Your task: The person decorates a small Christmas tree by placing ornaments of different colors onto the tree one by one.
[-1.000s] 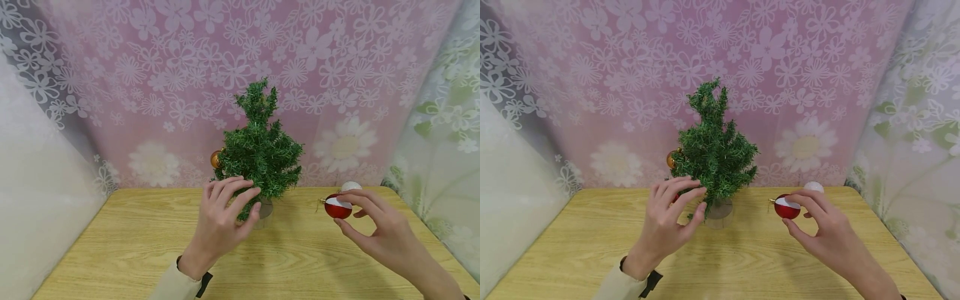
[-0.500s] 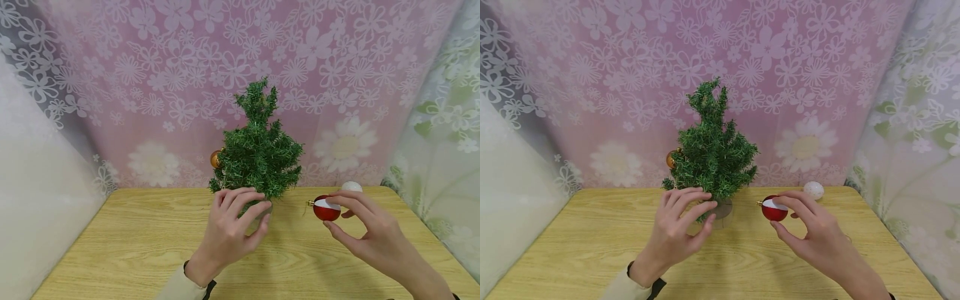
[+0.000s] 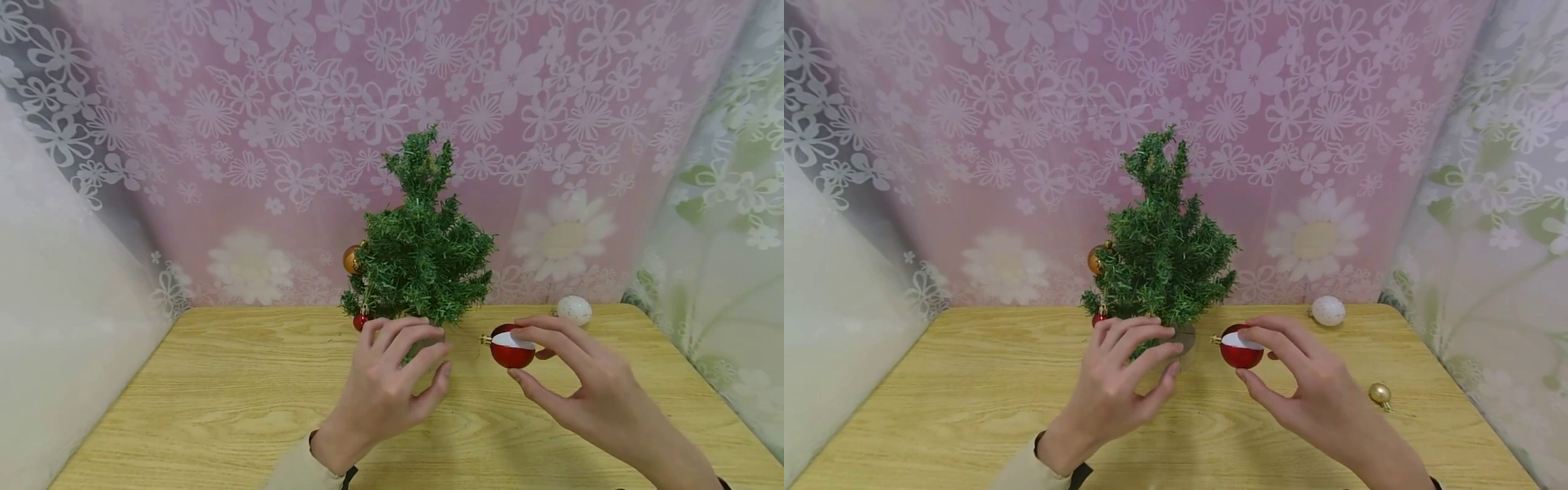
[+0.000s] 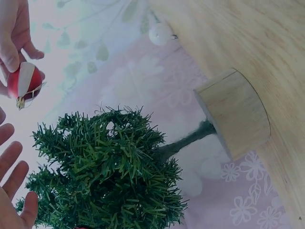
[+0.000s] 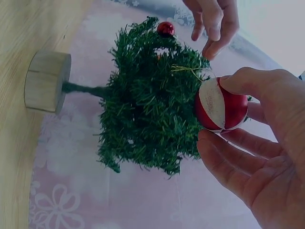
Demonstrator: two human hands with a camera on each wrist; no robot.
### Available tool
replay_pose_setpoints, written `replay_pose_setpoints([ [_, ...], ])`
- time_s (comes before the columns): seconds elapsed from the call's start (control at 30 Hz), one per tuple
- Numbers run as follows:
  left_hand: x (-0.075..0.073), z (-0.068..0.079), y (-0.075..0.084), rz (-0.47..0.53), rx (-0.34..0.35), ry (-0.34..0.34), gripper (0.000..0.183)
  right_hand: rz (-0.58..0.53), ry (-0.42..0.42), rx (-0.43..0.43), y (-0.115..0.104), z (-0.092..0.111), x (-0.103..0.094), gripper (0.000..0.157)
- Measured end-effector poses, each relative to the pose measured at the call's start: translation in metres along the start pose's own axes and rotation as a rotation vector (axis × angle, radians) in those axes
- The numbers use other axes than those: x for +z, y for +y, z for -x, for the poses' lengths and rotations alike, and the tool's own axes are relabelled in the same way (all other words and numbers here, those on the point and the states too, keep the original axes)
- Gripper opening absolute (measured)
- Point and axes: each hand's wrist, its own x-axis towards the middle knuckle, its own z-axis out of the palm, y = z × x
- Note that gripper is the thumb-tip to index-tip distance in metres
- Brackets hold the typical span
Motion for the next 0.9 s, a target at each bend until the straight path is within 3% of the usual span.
replay_pose_setpoints([
  [0.2, 0.001, 0.003, 0.002, 0.007, -0.001, -0.004, 0.014, -0.001, -0.050, 0.033, -0.009, -0.002, 0.001, 0.053],
  [0.4, 0.002, 0.005, 0.004, 0.006, -0.021, -0.030, 0.018, -0.023, -0.021, -0.028, -0.012, -0.005, 0.005, 0.050],
  [0.7, 0.002, 0.006, 0.006, 0.044, -0.062, -0.035, 0.021, -0.022, -0.040, -0.041, -0.018, -0.006, 0.007, 0.049],
  [0.9, 0.002, 0.007, 0.008, 0.068, -0.095, -0.042, 0.024, -0.036, -0.094, -0.002, -0.023, -0.005, 0.007, 0.048],
])
